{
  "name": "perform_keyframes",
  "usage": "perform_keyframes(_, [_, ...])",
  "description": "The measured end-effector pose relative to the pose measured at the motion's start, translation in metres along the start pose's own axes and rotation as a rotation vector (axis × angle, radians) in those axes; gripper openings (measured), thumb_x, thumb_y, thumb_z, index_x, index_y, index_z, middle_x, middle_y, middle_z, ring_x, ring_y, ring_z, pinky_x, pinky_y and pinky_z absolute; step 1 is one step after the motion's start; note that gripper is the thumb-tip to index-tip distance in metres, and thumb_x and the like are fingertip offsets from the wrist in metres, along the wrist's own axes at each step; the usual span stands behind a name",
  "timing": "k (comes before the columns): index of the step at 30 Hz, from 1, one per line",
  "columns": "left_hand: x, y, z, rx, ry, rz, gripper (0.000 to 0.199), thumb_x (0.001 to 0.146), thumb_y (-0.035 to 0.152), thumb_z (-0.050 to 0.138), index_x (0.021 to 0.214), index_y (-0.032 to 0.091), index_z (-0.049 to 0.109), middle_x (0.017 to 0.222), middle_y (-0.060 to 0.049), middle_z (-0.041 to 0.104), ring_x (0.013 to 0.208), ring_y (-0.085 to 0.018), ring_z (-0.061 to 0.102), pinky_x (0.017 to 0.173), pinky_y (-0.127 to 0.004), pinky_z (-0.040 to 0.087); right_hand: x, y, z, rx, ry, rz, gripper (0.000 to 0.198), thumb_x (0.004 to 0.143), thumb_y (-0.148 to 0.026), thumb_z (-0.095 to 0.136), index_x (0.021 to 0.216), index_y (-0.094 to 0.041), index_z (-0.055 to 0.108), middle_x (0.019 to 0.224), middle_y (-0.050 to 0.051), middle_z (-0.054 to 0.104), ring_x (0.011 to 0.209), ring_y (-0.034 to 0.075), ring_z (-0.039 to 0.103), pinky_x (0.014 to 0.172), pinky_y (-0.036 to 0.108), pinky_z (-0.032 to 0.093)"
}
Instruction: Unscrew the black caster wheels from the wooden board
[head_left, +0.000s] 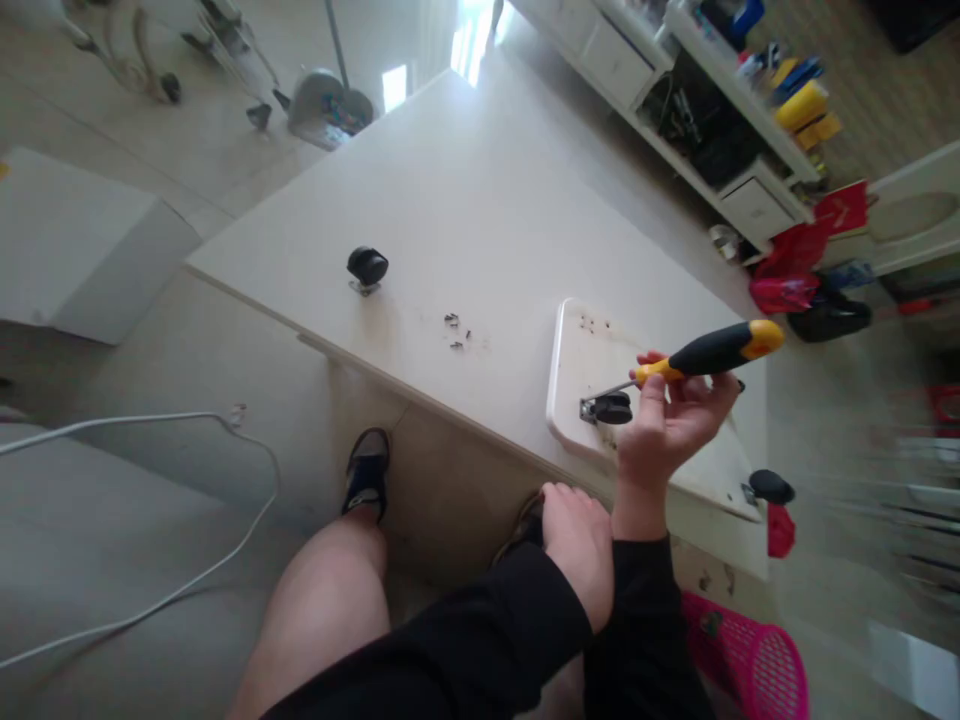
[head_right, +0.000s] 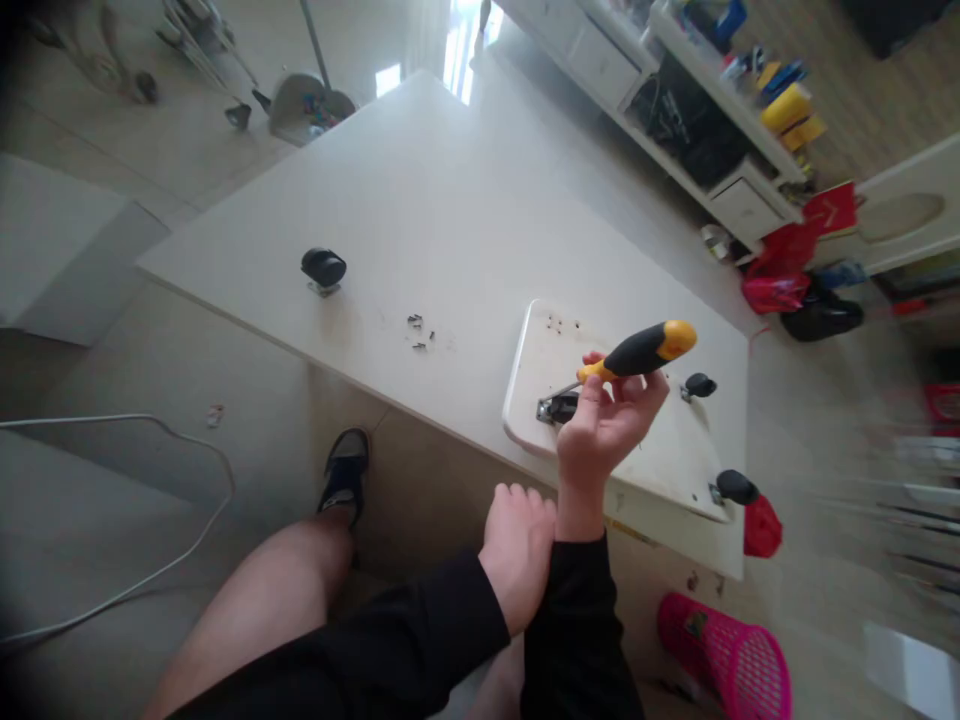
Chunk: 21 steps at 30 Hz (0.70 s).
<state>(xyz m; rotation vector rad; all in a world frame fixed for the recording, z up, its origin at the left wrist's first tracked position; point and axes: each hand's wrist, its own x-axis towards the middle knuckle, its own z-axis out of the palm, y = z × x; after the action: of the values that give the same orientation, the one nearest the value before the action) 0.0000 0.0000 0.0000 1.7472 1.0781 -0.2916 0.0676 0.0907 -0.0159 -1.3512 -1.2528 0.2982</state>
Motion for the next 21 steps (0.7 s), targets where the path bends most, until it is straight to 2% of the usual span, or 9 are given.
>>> perform_keyframes(6, [0.001, 0.001, 0.001, 0.008, 0.005, -0.003, 0.042, 0.108, 0.009, 0.040, 0.138, 0.011, 0.069, 0.138, -0.019, 0.071, 0.133, -0.033, 0.065, 0.108, -0.044, 0.047, 0.005, 0.008, -0.001, 0.067, -0.019, -0.001, 0.035, 0.085, -0.025, 0.061, 0.116, -0.027, 0.045, 0.094, -0.003, 0.066, 0.083, 0.015, 0.071, 0.080, 0.035, 0.060])
perform_keyframes(11, [0.000, 0.002, -0.003, -0.004, 0.002, -0.011, 0.043, 0.108, 0.008, 0.038, 0.136, 0.012, 0.070, 0.137, -0.019, 0.072, 0.133, -0.032, 0.065, 0.108, -0.044, 0.047, 0.011, 0.018, 0.004, -0.021, 0.056, -0.043, 0.055, 0.083, -0.039, 0.077, 0.124, -0.027, 0.044, 0.088, -0.006, 0.062, 0.067, 0.013, 0.065, 0.070, 0.034, 0.062])
perform_keyframes(16, [0.000, 0.001, -0.003, -0.009, 0.018, -0.017, 0.043, 0.109, 0.008, 0.038, 0.137, 0.010, 0.070, 0.139, -0.018, 0.071, 0.134, -0.033, 0.064, 0.109, -0.044, 0.047, 0.015, 0.019, 0.004, -0.012, 0.139, -0.082, 0.064, 0.073, -0.039, 0.091, 0.110, -0.028, 0.040, 0.110, -0.003, 0.057, 0.074, 0.013, 0.071, 0.068, 0.037, 0.067])
perform_keyframes(18, [0.000, 0.001, -0.003, -0.009, 0.025, -0.009, 0.042, 0.108, 0.007, 0.038, 0.136, 0.010, 0.070, 0.139, -0.018, 0.071, 0.134, -0.033, 0.064, 0.109, -0.044, 0.047, 0.014, 0.017, 0.005, 0.027, 0.150, -0.064, 0.061, 0.074, -0.035, 0.089, 0.113, -0.027, 0.042, 0.101, -0.005, 0.057, 0.075, 0.014, 0.073, 0.074, 0.038, 0.068])
perform_keyframes(21, [0.002, 0.000, -0.003, -0.009, 0.029, -0.007, 0.041, 0.108, 0.007, 0.039, 0.135, 0.011, 0.071, 0.137, -0.019, 0.073, 0.131, -0.033, 0.067, 0.107, -0.045, 0.049, 0.012, 0.014, 0.006, 0.102, 0.112, -0.014, 0.049, 0.084, -0.030, 0.074, 0.121, -0.025, 0.043, 0.090, -0.006, 0.063, 0.084, 0.016, 0.076, 0.078, 0.036, 0.063])
